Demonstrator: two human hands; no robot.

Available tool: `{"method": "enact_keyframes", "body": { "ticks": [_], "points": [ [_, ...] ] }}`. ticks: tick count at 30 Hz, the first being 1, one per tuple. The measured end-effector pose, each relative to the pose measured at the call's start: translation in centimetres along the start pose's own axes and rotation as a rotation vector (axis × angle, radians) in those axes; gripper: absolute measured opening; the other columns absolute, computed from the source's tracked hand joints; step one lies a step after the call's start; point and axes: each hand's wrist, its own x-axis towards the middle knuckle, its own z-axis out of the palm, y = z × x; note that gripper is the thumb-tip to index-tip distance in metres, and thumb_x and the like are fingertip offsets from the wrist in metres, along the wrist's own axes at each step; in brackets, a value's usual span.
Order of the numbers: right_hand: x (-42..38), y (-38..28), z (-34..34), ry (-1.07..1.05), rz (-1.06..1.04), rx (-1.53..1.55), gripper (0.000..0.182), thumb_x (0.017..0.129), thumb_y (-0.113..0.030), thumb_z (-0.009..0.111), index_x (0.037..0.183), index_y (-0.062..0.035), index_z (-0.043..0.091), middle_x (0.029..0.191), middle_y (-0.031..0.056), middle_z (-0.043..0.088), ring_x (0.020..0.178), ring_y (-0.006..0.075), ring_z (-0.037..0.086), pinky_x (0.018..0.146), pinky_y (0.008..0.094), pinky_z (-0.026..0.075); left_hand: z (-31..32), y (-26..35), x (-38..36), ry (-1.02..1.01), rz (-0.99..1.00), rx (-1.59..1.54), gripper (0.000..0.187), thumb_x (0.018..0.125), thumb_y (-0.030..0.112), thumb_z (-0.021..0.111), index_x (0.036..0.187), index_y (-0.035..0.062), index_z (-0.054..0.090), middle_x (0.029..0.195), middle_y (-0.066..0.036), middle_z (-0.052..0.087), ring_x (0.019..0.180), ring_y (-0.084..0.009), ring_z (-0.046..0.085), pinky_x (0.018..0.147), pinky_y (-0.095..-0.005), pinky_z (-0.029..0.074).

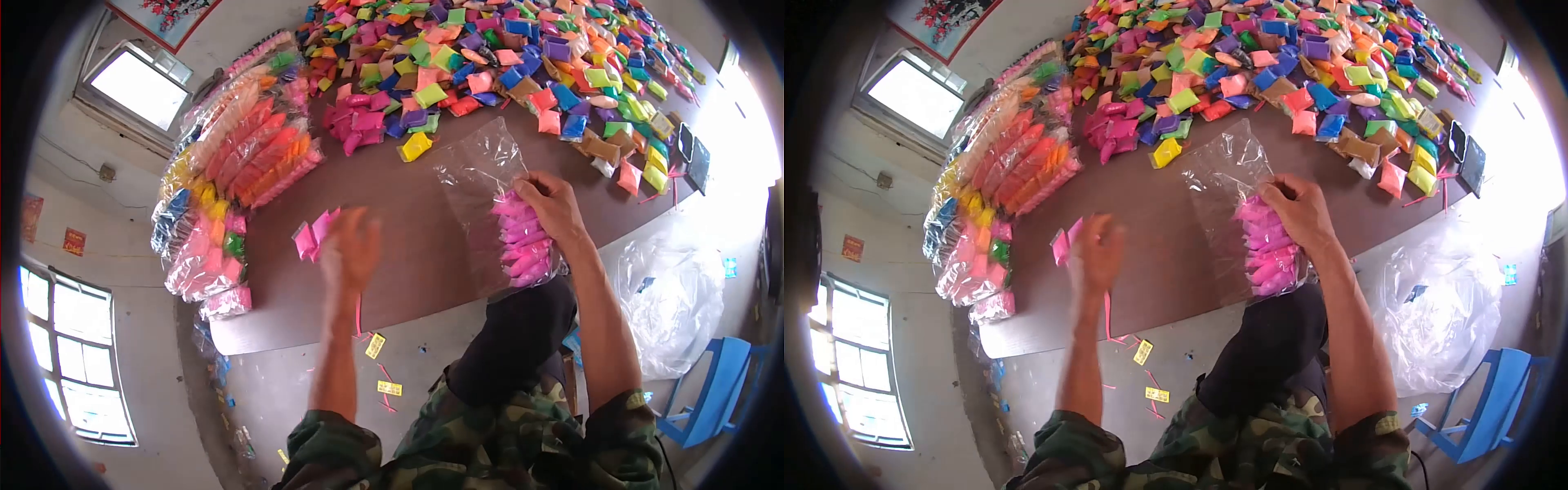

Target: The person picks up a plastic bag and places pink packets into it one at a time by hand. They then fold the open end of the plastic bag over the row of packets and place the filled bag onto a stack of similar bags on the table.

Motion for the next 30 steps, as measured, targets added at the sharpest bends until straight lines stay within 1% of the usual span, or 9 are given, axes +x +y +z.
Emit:
{"method": "enact_keyframes", "body": {
  "ticks": [2, 4, 7, 10, 13, 19, 22, 27, 30],
  "points": [
    [-0.1, -0.3, 0.1, -0.006, 0.003, 0.014, 0.028, 0.1, -0.021, 0.075, 0.115, 0.0023, 0.077, 0.091, -0.0029, 0.071, 0.084, 0.0051, 0.061, 0.075, 0.0236, 0.049, -2.8, -6.7, 0.3, 0.086, -0.075, 0.209, 0.031, 0.096, 0.022, 0.076, 0.122, 0.0051, 0.074, 0.118, -0.016, 0.075, 0.101, -0.0287, 0.073, 0.086, -0.0386, 0.058],
    [-0.1, -0.2, 0.0, -0.014, -0.004, 0.003, 0.028, 0.1, -0.021, 0.075, 0.115, 0.0025, 0.076, 0.091, -0.003, 0.07, 0.084, 0.0051, 0.06, 0.075, 0.0236, 0.049, -5.2, -11.2, 0.7, -0.009, -0.353, 0.058, 0.034, 0.099, 0.025, 0.07, 0.124, 0.0024, 0.073, 0.123, -0.019, 0.074, 0.114, -0.036, 0.071, 0.098, -0.0468, 0.056],
    [-0.1, -0.4, 0.0, -0.009, -0.001, -0.021, 0.028, 0.1, -0.021, 0.075, 0.115, 0.0026, 0.076, 0.091, -0.0027, 0.071, 0.084, 0.0053, 0.061, 0.075, 0.0236, 0.049, -3.1, -20.9, -0.6, -0.003, -0.299, 0.027, 0.036, 0.1, 0.025, 0.068, 0.127, 0.0022, 0.073, 0.121, -0.017, 0.075, 0.102, -0.0285, 0.074, 0.085, -0.0406, 0.061],
    [-0.1, -0.3, 0.0, -0.007, 0.01, 0.0, 0.027, 0.1, -0.02, 0.074, 0.114, 0.0024, 0.076, 0.092, -0.0024, 0.071, 0.084, 0.0056, 0.061, 0.075, 0.0237, 0.05, -6.3, -15.8, 0.8, -0.285, -0.585, -0.261, 0.042, 0.098, 0.029, 0.072, 0.131, 0.0019, 0.072, 0.118, -0.016, 0.075, 0.093, -0.0196, 0.074, 0.067, -0.0321, 0.061],
    [-0.2, -0.5, 0.0, 0.0, 0.013, -0.015, 0.026, 0.1, -0.02, 0.074, 0.114, 0.0023, 0.077, 0.092, -0.0019, 0.072, 0.084, 0.0058, 0.062, 0.076, 0.0239, 0.05, -6.3, -15.7, 0.1, -0.287, -0.522, -0.309, 0.048, 0.096, 0.033, 0.076, 0.13, -0.0001, 0.072, 0.106, -0.014, 0.075, 0.08, -0.014, 0.071, 0.053, -0.0275, 0.054],
    [-0.1, -0.4, 0.1, 0.016, -0.009, -0.049, 0.027, 0.099, -0.022, 0.074, 0.112, 0.0023, 0.077, 0.09, -0.0026, 0.07, 0.082, 0.0055, 0.06, 0.073, 0.0244, 0.048, -7.4, -15.2, 0.4, -0.501, -0.585, -0.345, 0.05, 0.089, 0.037, 0.084, 0.118, -0.0024, 0.072, 0.078, -0.003, 0.068, 0.055, -0.0105, 0.059, 0.047, -0.0294, 0.046],
    [-0.1, -0.3, -0.1, 0.009, 0.009, -0.052, 0.028, 0.099, -0.023, 0.074, 0.111, 0.002, 0.077, 0.088, -0.0034, 0.069, 0.08, 0.0051, 0.058, 0.071, 0.0244, 0.047, -8.4, -12.6, 0.6, -0.518, -0.608, -0.176, 0.055, 0.09, 0.034, 0.084, 0.132, 0.0007, 0.07, 0.084, -0.001, 0.068, 0.061, -0.0058, 0.056, 0.047, -0.025, 0.042],
    [-0.1, 0.0, -0.1, 0.011, -0.008, -0.021, 0.028, 0.1, -0.025, 0.074, 0.109, 0.0014, 0.077, 0.086, -0.0049, 0.066, 0.079, 0.0037, 0.055, 0.069, 0.0238, 0.045, -9.1, -12.2, -2.3, -0.22, -0.445, -0.282, 0.039, 0.087, 0.024, 0.087, 0.116, 0.0018, 0.072, 0.085, -0.003, 0.07, 0.058, -0.0078, 0.058, 0.046, -0.0262, 0.043],
    [0.0, -0.1, 0.2, 0.031, -0.007, 0.0, 0.029, 0.101, -0.027, 0.073, 0.109, 0.0016, 0.077, 0.085, -0.0053, 0.065, 0.079, 0.0032, 0.055, 0.068, 0.0236, 0.044, -10.9, -11.0, -3.6, -0.213, -0.452, -0.377, 0.036, 0.088, 0.021, 0.086, 0.114, 0.0012, 0.071, 0.091, -0.005, 0.072, 0.064, -0.0083, 0.063, 0.047, -0.0258, 0.046]
  ]
}}
